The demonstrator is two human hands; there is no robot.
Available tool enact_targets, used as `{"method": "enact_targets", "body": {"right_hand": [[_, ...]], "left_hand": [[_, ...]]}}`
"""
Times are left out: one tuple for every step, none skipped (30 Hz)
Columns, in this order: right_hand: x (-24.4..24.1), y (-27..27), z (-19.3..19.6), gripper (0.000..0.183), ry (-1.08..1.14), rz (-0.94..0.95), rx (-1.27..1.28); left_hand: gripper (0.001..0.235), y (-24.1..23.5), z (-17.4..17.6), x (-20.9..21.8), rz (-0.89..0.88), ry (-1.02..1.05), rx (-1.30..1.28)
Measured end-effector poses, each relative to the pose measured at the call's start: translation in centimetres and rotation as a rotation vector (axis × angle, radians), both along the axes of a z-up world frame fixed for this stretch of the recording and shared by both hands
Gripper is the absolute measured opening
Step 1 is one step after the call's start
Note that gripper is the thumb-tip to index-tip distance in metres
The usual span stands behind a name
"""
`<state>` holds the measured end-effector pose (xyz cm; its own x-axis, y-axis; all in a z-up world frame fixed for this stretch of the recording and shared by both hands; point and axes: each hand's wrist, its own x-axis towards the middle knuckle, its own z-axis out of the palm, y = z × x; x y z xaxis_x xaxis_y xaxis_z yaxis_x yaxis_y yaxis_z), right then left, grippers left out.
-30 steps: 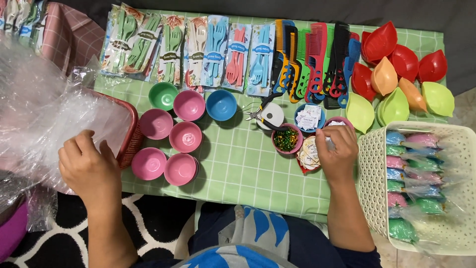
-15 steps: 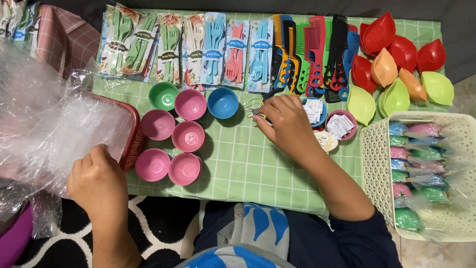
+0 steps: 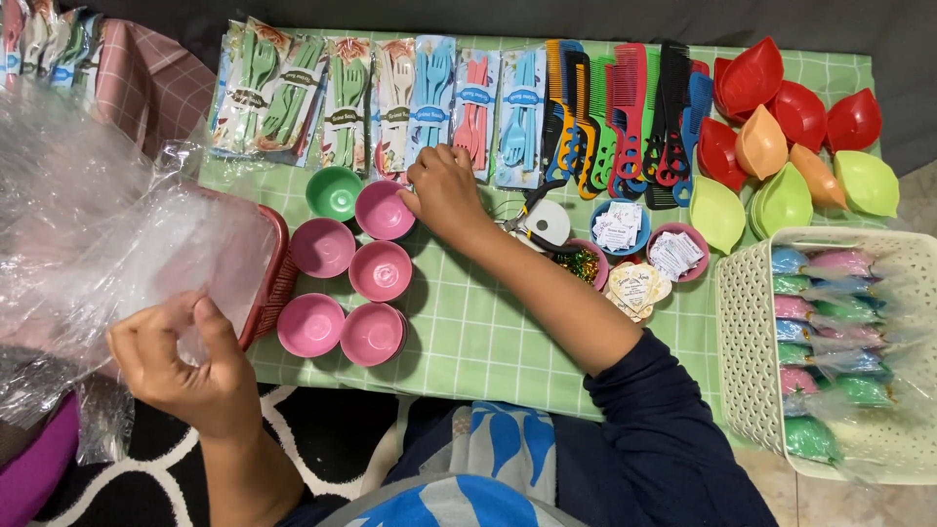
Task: The person wraps small plastic bowls individually in clear plastic film, places a small paper label inside each wrap, and secures the package with a twist tie. They repeat this process for a blue bowl, a green bowl, and a pink bowl, placing each finished package into a white basket.
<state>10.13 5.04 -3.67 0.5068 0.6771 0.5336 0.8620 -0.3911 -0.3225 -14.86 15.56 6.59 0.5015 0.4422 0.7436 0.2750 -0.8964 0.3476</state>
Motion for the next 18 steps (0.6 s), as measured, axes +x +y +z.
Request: {"method": "enact_targets", "body": {"right_hand": [[0.1, 0.3, -0.3, 0.017, 0.029, 0.000, 0.012], [0.1, 0.5, -0.6, 0.014, 0.058, -0.001, 0.023], [0.1, 0.6, -0.7, 0.014, 0.059, 0.000, 0.023], [0.0, 0.7, -0.8, 0.015, 0.069, -0.019, -0.003], [0.0, 0.8, -0.8, 0.017, 0.077, -0.040, -0.028], [0.1, 1.0, -1.1, 0.017, 0.077, -0.040, -0.027], [0.3, 1.1, -1.5, 0.015, 0.091, -0.039, -0.010], [0.4, 1.2, -1.9, 0.016, 0.105, -0.038, 0.007], [0.4, 1.0, -1.4, 0.016, 0.104, -0.039, 0.004], [0.3, 0.9, -1.0, 0.014, 0.119, -0.041, 0.024], [0.1, 0.7, -0.5, 0.012, 0.135, -0.041, 0.044], [-0.1, 0.6, -0.3, 0.012, 0.136, -0.041, 0.042], [-0.2, 0.4, -0.1, 0.011, 0.112, -0.045, 0.059], [-0.4, 0.3, 0.1, 0.010, 0.088, -0.049, 0.075], [-0.4, 0.3, 0.1, 0.010, 0.088, -0.051, 0.075], [-0.5, 0.2, 0.2, 0.009, 0.100, -0.036, 0.122], [-0.5, 0.2, 0.3, 0.007, 0.111, -0.018, 0.168], [-0.3, 0.0, 0.5, 0.007, 0.110, -0.018, 0.169]], "left_hand": [[0.006, -0.5, 0.0, 0.3, -0.036, -0.098, -0.108], [0.011, -1.0, 0.1, 0.5, -0.075, -0.196, -0.220], [0.011, -1.1, -0.7, 0.9, -0.074, -0.194, -0.220], [0.006, -1.2, -1.5, 1.2, -0.178, -0.332, -0.391], [0.016, -1.2, -2.3, 1.6, -0.286, -0.468, -0.563], [0.016, -1.3, -3.3, 2.1, -0.286, -0.467, -0.562], [0.012, -1.6, -4.3, 2.6, -0.314, -0.539, -0.631], [0.019, -1.9, -5.4, 3.1, -0.342, -0.611, -0.701], [0.019, -2.4, -5.6, 3.8, -0.342, -0.612, -0.703], [0.021, -2.9, -5.8, 4.4, -0.378, -0.665, -0.784], [0.025, -3.5, -6.0, 5.0, -0.413, -0.716, -0.864], [0.025, -3.8, -6.2, 5.3, -0.411, -0.715, -0.866], [0.025, -4.1, -6.4, 5.7, -0.427, -0.739, -0.911], [0.027, -4.4, -6.7, 6.1, -0.442, -0.763, -0.956], [0.027, -4.8, -6.5, 6.4, -0.444, -0.761, -0.956], [0.029, -5.2, -6.4, 6.8, -0.440, -0.788, -0.976], [0.031, -5.5, -6.2, 7.1, -0.435, -0.818, -0.995], [0.031, -5.7, -6.2, 7.4, -0.436, -0.819, -0.994]]}}
